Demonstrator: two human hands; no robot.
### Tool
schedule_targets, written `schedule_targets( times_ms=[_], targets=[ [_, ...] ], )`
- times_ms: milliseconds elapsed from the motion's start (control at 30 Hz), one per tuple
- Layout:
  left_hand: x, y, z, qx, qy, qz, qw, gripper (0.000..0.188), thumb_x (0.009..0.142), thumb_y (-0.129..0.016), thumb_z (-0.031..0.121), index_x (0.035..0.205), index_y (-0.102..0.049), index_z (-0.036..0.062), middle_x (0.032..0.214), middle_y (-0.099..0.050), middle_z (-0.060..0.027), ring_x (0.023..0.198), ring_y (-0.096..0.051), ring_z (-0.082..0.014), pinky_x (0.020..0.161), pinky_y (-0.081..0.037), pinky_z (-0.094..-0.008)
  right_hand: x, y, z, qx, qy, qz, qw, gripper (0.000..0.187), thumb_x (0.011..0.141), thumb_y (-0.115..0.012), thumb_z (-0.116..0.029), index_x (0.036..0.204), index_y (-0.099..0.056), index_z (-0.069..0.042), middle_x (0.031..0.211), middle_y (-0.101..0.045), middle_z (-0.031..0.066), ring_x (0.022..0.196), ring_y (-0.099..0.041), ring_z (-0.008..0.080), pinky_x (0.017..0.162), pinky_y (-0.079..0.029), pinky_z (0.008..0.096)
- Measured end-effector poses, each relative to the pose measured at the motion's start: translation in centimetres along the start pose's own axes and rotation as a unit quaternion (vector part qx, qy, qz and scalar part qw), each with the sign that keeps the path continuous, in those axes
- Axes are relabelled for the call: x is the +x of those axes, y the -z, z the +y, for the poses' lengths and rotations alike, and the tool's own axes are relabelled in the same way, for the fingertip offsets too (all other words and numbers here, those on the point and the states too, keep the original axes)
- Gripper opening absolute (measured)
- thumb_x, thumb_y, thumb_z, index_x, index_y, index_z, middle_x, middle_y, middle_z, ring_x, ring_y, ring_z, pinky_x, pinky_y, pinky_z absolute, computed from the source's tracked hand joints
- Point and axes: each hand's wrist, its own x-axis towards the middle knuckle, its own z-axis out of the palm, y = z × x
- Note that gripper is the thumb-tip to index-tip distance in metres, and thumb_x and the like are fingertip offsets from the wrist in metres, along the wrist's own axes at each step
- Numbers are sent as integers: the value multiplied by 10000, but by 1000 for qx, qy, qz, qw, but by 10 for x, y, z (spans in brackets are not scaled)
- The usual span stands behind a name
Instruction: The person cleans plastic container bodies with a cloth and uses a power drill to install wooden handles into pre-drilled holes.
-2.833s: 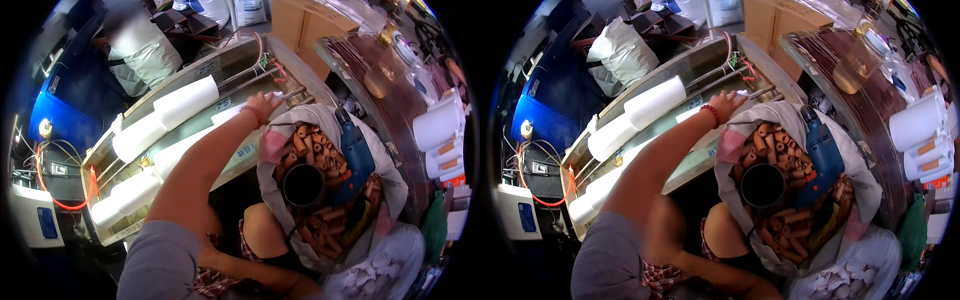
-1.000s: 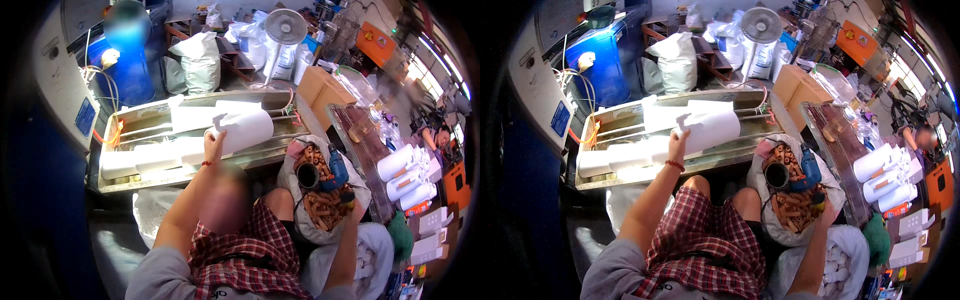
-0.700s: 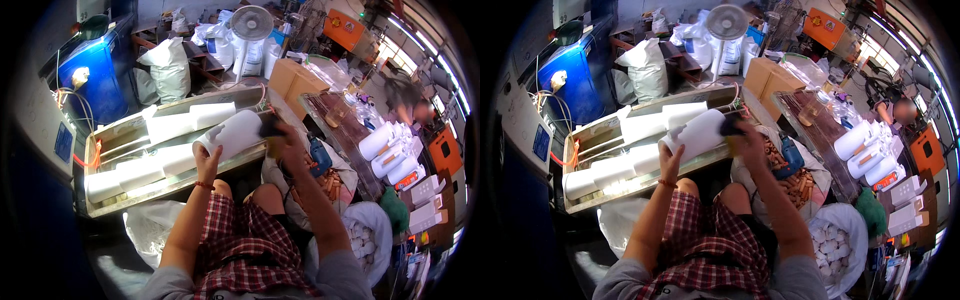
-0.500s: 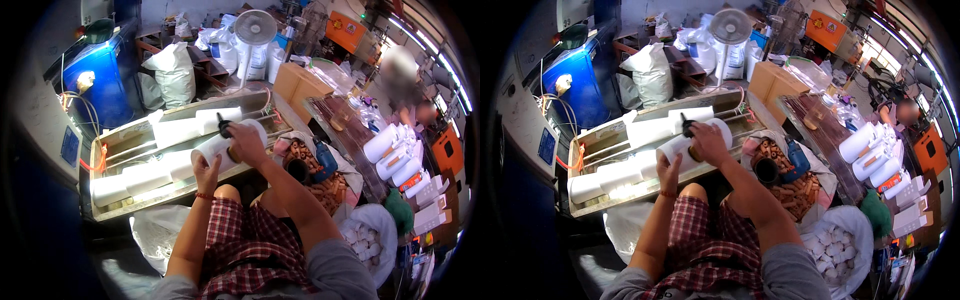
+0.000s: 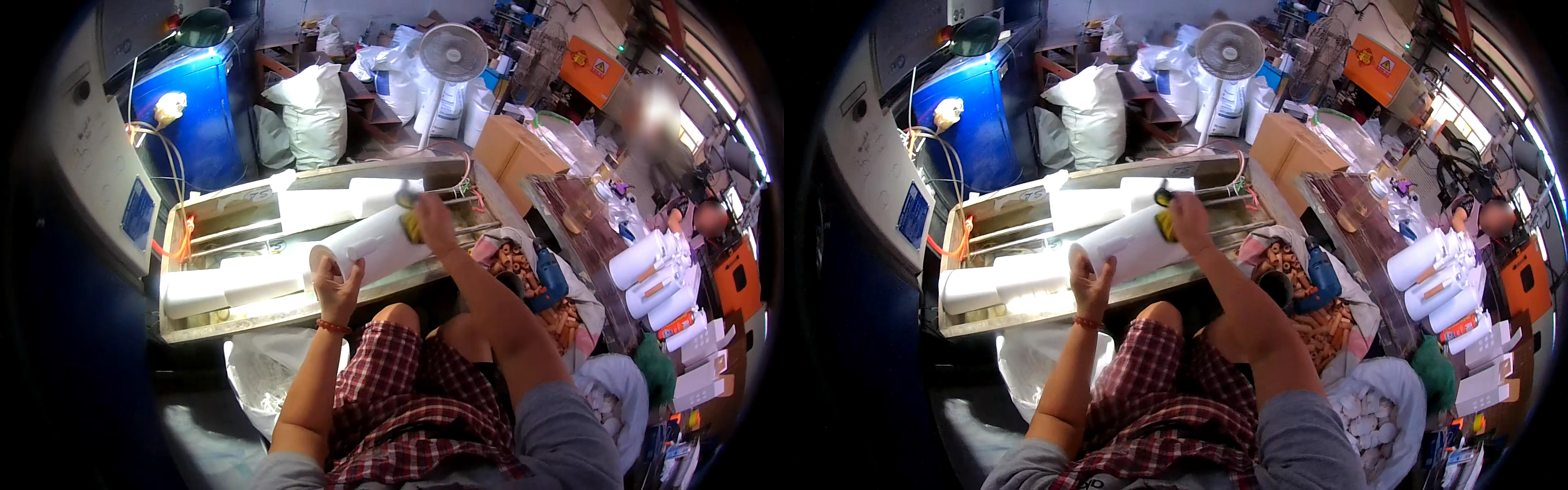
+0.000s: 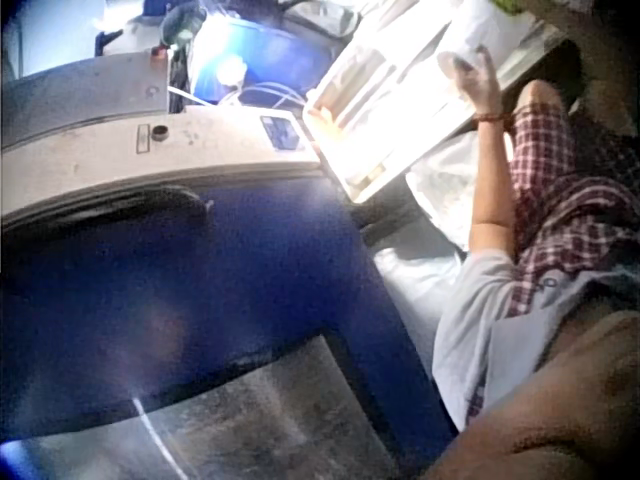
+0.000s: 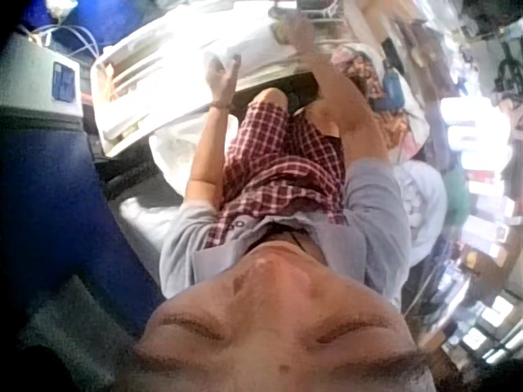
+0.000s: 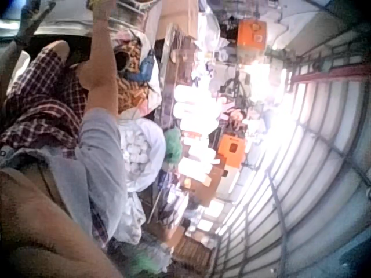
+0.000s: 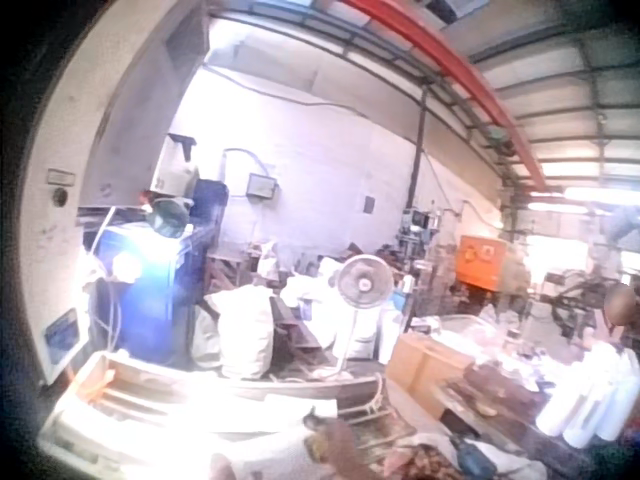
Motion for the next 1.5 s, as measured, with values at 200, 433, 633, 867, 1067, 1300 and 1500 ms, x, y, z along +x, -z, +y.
schedule_targets(
  times_ms=[200, 433, 633, 867, 1067, 1300, 1500],
  targets=[
    [7, 15, 7, 96, -37, 22, 994, 222, 735, -693, 86, 839, -511, 15, 686, -546, -53, 665, -540, -124, 617, -452, -275, -27, -3, -146, 163, 223, -120, 954, 260, 849, -616, -207, 1051, -558, -54, 990, -575, 130, 946, -561, 281, 828, -455, 354],
    [-10, 13, 24, -128, 34, 44, 990, 219, 788, -644, 25, 890, -451, 32, 838, -509, -4, 734, -498, -75, 663, -453, -227, -23, -5, -172, 23, 222, -182, 957, 208, 786, -679, -211, 890, -552, -84, 841, -582, 83, 766, -603, 284, 640, -474, 373],
    [-10, 47, 49, -102, 49, 70, 991, 318, 840, -661, 66, 1111, -506, 5, 983, -581, -50, 887, -554, -104, 774, -467, -237, -30, 1, -143, -16, 353, -91, 931, 373, 785, -655, -277, 1085, -523, -99, 1125, -553, 82, 1051, -540, 265, 919, -392, 428],
    [-29, 80, 57, 149, -48, -18, 988, 382, 758, -699, 60, 1101, -542, -6, 978, -590, -68, 889, -563, -147, 788, -472, -284, -17, 1, -144, -32, 244, -160, 956, 355, 865, -517, -348, 1091, -554, -77, 1120, -581, 121, 1120, -518, 271, 1032, -261, 524],
    [-38, 72, 79, 132, -29, 60, 989, 289, 782, -698, 59, 1027, -553, 10, 957, -577, -53, 848, -526, -136, 774, -459, -292, 4, 30, -96, -17, 1, -131, 991, 338, 863, -504, -363, 893, -587, -37, 912, -636, 154, 871, -611, 316, 791, -448, 439],
    [-48, 83, 66, -65, 167, 42, 983, 446, 934, -518, 326, 1240, -483, 4, 1147, -567, -112, 1056, -552, -207, 911, -445, -331, -88, 103, -114, -36, 249, -26, 968, 379, 657, -677, -142, 1010, -565, -60, 1218, -515, 103, 1105, -495, 321, 931, -392, 449],
    [-71, 86, 90, -145, 332, -25, 932, 431, 954, -468, 326, 1268, -444, 32, 1183, -543, -106, 1096, -522, -217, 950, -413, -363, -171, 223, -45, -92, 101, 20, 990, 301, 618, -643, -35, 916, -608, -51, 1076, -614, 93, 924, -600, 293, 782, -501, 373]
  ],
)
